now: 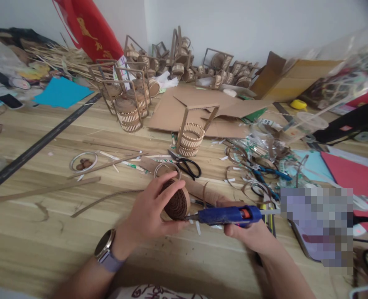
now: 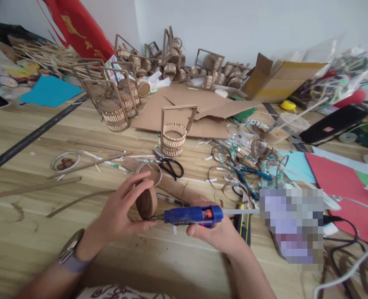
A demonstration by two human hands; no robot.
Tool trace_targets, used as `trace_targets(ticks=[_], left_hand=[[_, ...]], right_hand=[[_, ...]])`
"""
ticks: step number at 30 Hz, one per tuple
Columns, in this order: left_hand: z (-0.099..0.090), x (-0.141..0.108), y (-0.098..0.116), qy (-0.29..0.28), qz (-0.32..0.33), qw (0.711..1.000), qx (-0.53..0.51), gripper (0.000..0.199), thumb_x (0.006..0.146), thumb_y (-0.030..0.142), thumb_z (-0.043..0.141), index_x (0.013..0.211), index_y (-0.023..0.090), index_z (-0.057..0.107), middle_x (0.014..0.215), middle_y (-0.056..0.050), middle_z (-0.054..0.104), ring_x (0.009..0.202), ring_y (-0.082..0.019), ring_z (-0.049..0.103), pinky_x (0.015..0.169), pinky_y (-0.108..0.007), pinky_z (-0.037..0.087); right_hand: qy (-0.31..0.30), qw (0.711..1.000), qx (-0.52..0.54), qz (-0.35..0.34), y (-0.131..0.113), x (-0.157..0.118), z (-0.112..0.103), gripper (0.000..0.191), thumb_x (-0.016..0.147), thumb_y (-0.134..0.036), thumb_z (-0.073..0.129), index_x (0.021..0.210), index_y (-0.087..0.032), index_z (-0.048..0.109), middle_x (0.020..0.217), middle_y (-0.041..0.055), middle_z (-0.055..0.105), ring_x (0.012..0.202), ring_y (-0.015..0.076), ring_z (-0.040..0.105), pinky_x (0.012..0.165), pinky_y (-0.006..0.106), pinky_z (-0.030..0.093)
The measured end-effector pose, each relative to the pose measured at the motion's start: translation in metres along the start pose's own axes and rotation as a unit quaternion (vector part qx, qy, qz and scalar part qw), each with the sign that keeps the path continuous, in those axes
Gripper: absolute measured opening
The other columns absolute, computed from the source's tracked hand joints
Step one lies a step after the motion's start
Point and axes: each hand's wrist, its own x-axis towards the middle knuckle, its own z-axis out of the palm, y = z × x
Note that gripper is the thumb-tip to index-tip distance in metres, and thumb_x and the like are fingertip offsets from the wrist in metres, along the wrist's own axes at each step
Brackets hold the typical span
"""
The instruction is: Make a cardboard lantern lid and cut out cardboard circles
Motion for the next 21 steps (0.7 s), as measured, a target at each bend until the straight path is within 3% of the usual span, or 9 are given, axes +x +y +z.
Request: trace_targets(ticks=[8, 17, 21], left_hand=[[-0.0006, 0.0009, 0.0002, -0.003, -0.005, 1.0, 0.005, 0.07, 0.087, 0.057, 0.062, 0.143, 0.028, 0.034, 0.14, -0.019, 0.046, 0.124, -0.035, 0.054, 0.1, -0.051, 0.05], [0.0006, -0.0004, -0.0018, -0.002, 0.0, 1.0, 0.007, 0.069, 0.087, 0.055, 0.065, 0.142, 0.024, 0.036, 0.141, -0.02, 0.045, 0.126, -0.034, 0.053, 0.103, -0.05, 0.048], [-0.0005, 0.0001, -0.0003, -0.002, -0.002, 1.0, 0.005, 0.07, 0.087, 0.056, 0.064, 0.143, 0.026, 0.035, 0.14, -0.019, 0.045, 0.125, -0.034, 0.054, 0.1, -0.05, 0.05]], right_hand=[[-0.092, 0.995, 0.043, -0.004, -0.0055, 0.0016, -0.0048, 0.057, 0.072, -0.074, 0.067, 0.067, -0.018, 0.068, 0.063, 0.006, 0.066, 0.057, 0.0188, 0.058, 0.05, 0.029, 0.048], [-0.091, 0.996, 0.017, -0.021, -0.0054, 0.0021, -0.0057, 0.059, 0.075, -0.074, 0.064, 0.062, -0.017, 0.065, 0.061, 0.005, 0.062, 0.057, 0.0177, 0.055, 0.05, 0.028, 0.045], [-0.059, 0.998, 0.0, -0.019, -0.0044, 0.0013, -0.0049, 0.062, 0.072, -0.077, 0.063, 0.058, -0.017, 0.064, 0.056, 0.0044, 0.06, 0.052, 0.0164, 0.052, 0.046, 0.027, 0.044]])
